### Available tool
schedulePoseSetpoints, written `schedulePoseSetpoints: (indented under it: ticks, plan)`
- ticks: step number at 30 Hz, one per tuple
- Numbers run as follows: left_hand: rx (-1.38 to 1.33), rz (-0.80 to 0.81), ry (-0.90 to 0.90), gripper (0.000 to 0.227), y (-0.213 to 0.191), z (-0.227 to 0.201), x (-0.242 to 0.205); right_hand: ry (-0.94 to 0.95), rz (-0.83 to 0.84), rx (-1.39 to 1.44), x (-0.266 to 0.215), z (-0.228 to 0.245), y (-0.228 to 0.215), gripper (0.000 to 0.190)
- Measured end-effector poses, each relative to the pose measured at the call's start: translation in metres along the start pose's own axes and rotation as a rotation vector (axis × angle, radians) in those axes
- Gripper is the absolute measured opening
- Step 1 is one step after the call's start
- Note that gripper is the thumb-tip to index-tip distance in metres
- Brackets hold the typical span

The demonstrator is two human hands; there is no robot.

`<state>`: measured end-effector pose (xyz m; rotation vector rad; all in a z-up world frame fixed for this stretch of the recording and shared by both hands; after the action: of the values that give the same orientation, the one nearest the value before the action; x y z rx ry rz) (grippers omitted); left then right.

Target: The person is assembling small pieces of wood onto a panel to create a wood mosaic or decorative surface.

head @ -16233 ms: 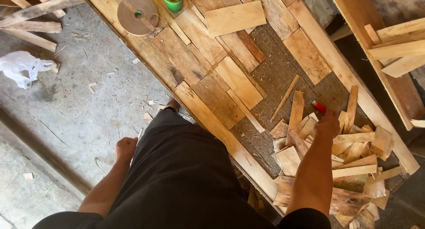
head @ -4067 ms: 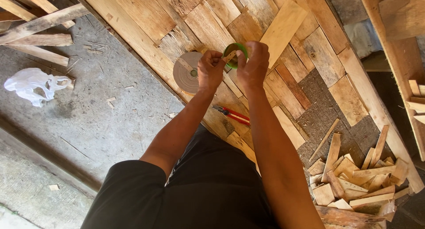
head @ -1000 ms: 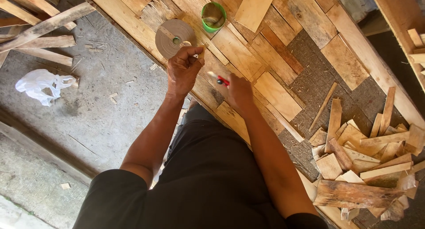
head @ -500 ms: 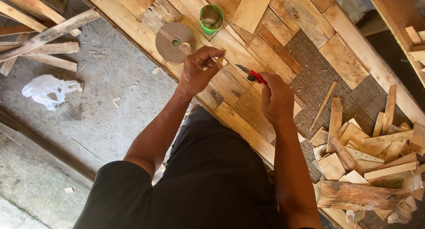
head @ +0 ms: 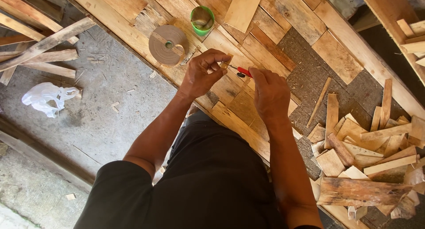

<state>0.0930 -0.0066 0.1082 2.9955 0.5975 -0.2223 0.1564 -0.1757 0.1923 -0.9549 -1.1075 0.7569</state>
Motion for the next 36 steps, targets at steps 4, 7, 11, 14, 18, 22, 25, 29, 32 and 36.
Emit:
schedulePoseSetpoints:
  ticks: [4,7,11,14,18,22,25,29,32,36]
  plan:
    - [0.018,-0.002,0.007,0.032,0.004,0.003,0.001,-0.021,0.007,-0.047,-0.004,-0.002,0.003,0.028]
    - [0.005,0.003,0.004,0.033,0.007,0.009,0.004,-0.020,0.021,-0.088,-0.005,-0.002,0.002,0.025]
    - [0.013,0.013,-0.027,0.032,0.012,0.020,0.006,-0.036,0.067,-0.104,-0.008,0.000,0.003,0.026]
    - [0.027,0.010,-0.041,0.033,0.016,0.026,0.006,-0.034,0.085,-0.103,-0.009,0.003,0.001,0.028]
    - [-0.009,0.029,-0.099,0.034,0.023,0.037,0.009,-0.034,0.118,-0.087,-0.007,0.008,-0.001,0.033]
    - [0.015,0.044,-0.085,0.035,0.027,0.051,0.013,-0.020,0.152,-0.088,-0.013,0.006,0.004,0.034]
    - [-0.036,0.056,-0.140,0.035,0.032,0.058,0.013,-0.004,0.160,-0.097,-0.021,0.004,0.006,0.034]
    - [-0.005,0.078,-0.171,0.034,0.042,0.063,0.013,0.020,0.180,-0.103,-0.031,-0.001,0.010,0.033]
    - [-0.067,0.109,-0.180,0.034,0.049,0.072,0.016,0.012,0.183,-0.126,-0.033,-0.002,0.013,0.035]
    - [-0.061,0.101,-0.218,0.037,0.050,0.071,0.018,0.041,0.210,-0.139,-0.040,-0.005,0.010,0.034]
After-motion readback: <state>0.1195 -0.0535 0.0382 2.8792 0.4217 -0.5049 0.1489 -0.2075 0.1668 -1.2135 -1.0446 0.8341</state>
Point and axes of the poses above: each hand's wrist, its own x-axis towards the middle knuckle, its own y-axis out of the palm, z = x × y, the point moved 9 cm from there along x, towards the middle knuckle, and after that the axes turned 14 degrees about -y, right-handed, at the moved point
